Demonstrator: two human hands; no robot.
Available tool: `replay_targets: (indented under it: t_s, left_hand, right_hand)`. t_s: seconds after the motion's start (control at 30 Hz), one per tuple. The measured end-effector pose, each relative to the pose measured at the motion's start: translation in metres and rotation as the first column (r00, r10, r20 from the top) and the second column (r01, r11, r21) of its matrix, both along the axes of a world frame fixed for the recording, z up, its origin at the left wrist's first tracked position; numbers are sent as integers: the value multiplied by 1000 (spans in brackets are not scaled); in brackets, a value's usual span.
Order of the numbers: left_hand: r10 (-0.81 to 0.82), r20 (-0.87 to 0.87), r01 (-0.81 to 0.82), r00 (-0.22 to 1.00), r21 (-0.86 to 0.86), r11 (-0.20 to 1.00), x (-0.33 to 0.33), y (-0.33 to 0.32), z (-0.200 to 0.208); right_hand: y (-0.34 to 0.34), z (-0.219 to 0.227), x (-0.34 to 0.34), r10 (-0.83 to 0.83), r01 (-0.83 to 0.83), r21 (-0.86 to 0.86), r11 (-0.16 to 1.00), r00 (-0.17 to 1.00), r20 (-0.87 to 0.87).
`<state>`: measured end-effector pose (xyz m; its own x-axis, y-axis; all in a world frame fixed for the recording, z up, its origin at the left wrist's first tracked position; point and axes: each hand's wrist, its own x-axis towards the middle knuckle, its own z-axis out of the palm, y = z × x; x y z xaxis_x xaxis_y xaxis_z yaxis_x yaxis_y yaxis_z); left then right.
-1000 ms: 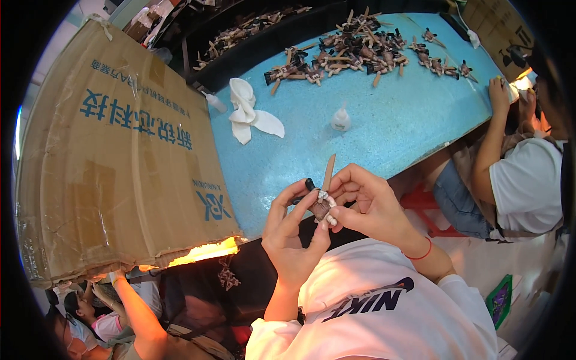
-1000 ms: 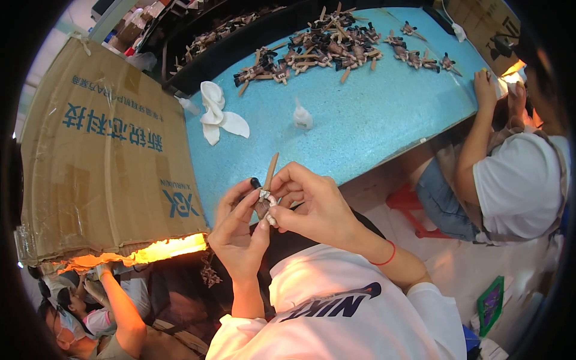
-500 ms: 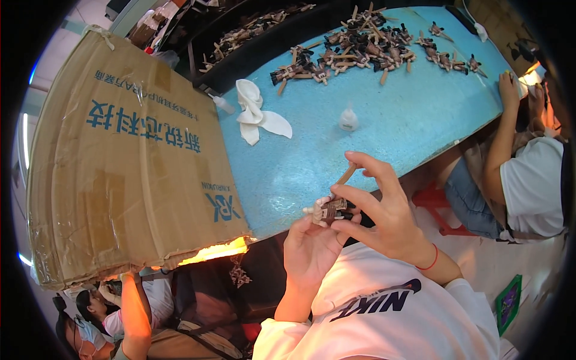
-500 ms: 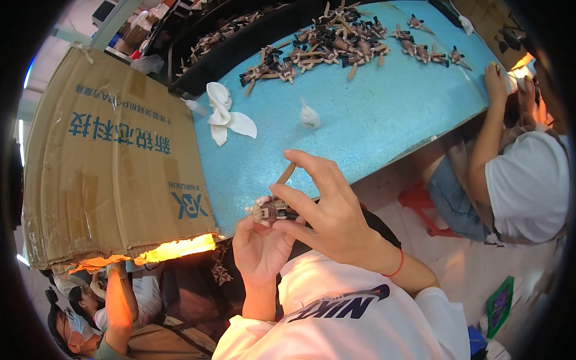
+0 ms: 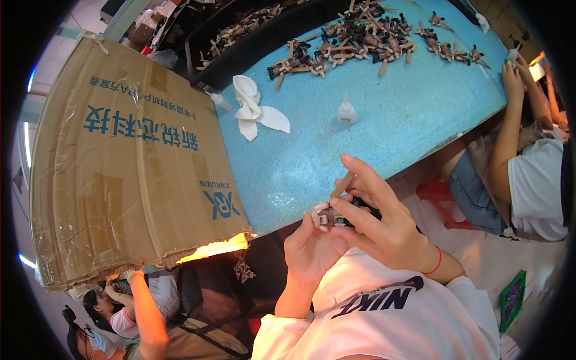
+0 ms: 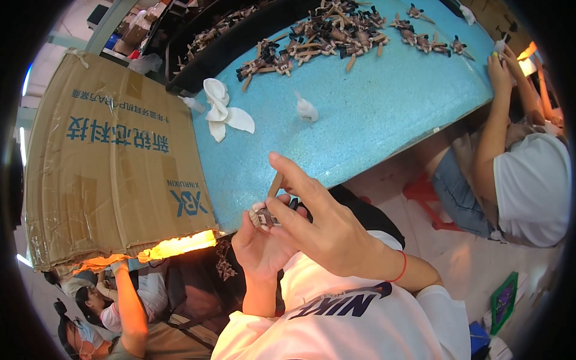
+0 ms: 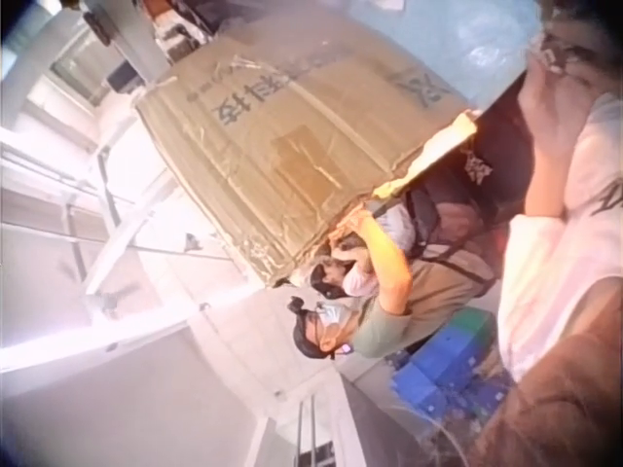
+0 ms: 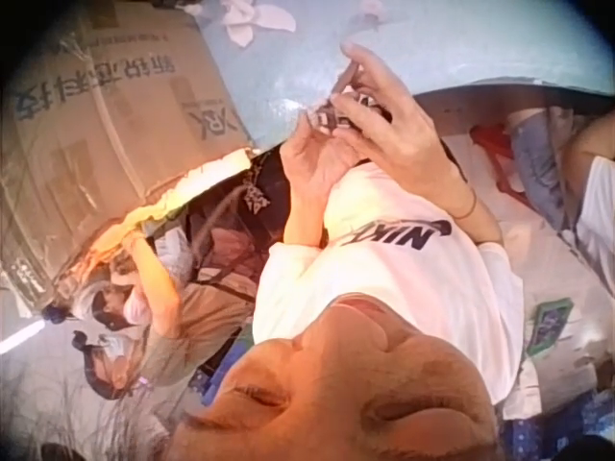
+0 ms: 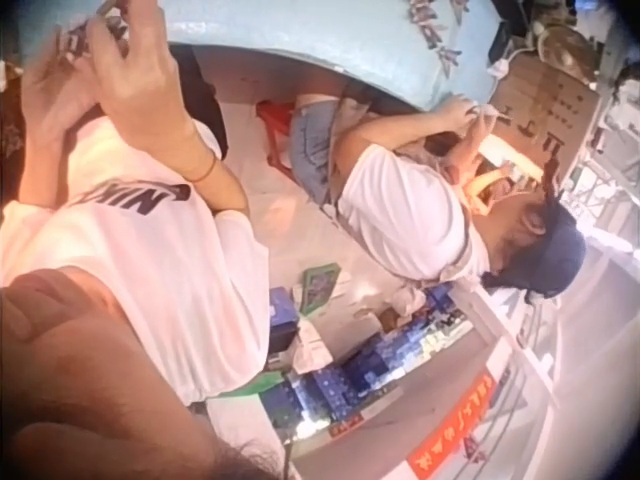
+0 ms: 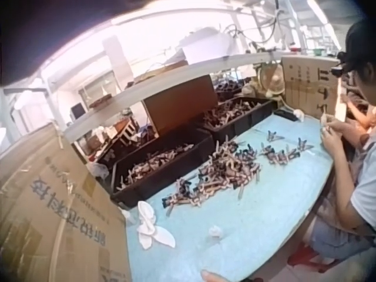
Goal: The person assembles toy figurines by retrieving components from inside a heated cardboard box, applying glue to figurine parts with a bottle, and attaching the pieces together by hand.
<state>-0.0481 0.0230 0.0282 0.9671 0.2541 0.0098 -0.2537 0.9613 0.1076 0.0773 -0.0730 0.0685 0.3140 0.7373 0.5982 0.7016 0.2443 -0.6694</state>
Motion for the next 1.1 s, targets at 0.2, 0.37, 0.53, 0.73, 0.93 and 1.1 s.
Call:
replay_targets:
  t_s: [0.2,0.37,0.53,0.73,0.93,1.1]
  left_hand:
    - [-3,118,-3,993,52,999,4,0,2]
    - [117,-51,-95,992,321,942,-3,-1,6]
    - [446,-156,-151,881,801,579,-5,-5,17]
    - [588,22,-73,809,995,63,-6,-3,16]
    - [652,100,-36,751,993,-110,-3,-7,26]
    - [653,142,-3,744,978,-210,-4,-7,27]
  right_hand:
    - [1,1,-2,-4,4,72,997,1000,-10]
    - [-2,-1,4,18,-18,72,997,1000,-1]
    - [-15,3,1,213,-166,138,976,634,-744]
    - [-12,4,-2,237,-280,93,956,542,-806]
    - [-9,3,-1,267,-387,35,921,565,-781]
    - [-6,7,3,218,-384,-50,922,622,-752]
